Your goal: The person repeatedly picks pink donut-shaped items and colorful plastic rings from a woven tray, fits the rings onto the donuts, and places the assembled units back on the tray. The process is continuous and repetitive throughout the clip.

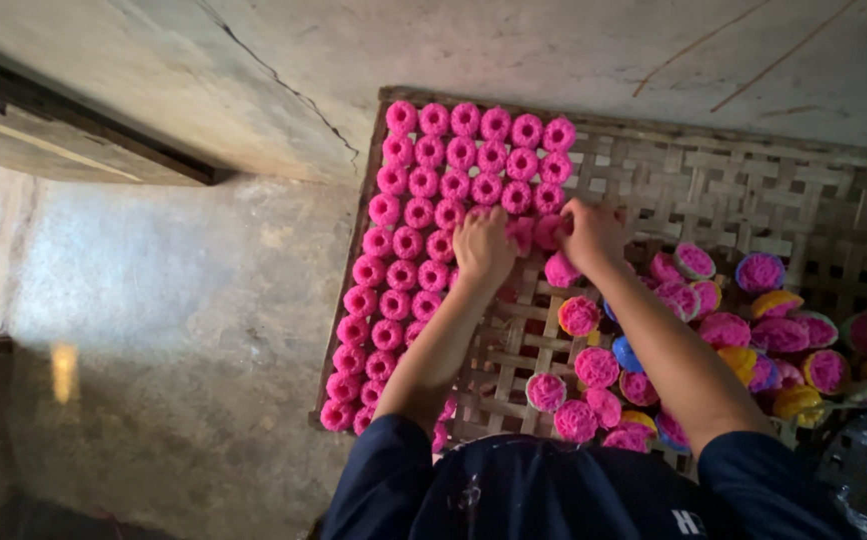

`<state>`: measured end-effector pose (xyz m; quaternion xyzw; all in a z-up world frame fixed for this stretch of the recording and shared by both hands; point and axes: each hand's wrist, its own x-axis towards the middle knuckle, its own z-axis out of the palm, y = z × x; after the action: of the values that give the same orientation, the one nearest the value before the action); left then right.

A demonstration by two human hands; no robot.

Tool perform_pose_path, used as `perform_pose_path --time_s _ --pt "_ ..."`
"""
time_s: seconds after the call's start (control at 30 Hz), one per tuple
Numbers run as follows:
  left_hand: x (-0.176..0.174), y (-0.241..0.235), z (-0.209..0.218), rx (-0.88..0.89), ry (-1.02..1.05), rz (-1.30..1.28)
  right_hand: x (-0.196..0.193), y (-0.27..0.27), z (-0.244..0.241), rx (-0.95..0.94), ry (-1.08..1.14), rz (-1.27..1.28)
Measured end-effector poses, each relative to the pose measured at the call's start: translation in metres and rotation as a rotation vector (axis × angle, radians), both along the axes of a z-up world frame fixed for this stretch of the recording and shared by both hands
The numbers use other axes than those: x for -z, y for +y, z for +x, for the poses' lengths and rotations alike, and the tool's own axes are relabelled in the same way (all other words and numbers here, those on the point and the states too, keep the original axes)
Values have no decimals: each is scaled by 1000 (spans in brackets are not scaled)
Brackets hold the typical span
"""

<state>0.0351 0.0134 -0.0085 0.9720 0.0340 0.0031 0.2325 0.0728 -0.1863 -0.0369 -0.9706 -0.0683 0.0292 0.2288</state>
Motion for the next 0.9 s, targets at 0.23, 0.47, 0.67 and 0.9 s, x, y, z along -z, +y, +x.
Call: perform_pose_path --time_s 0.23,0.47,0.67,0.9 --pt "7 -4 19 63 -72 129 -5 12 6 -30 1 22" --pt "5 9 9 56 -141 57 -13 -8 6 -69 -93 33" --pt "-11 -33 -17 182 18 -96 -13 -74 20 -17 79 112" --pt "-10 -79 -38 233 -67 -91 27 -73 -6 -170 6 140"
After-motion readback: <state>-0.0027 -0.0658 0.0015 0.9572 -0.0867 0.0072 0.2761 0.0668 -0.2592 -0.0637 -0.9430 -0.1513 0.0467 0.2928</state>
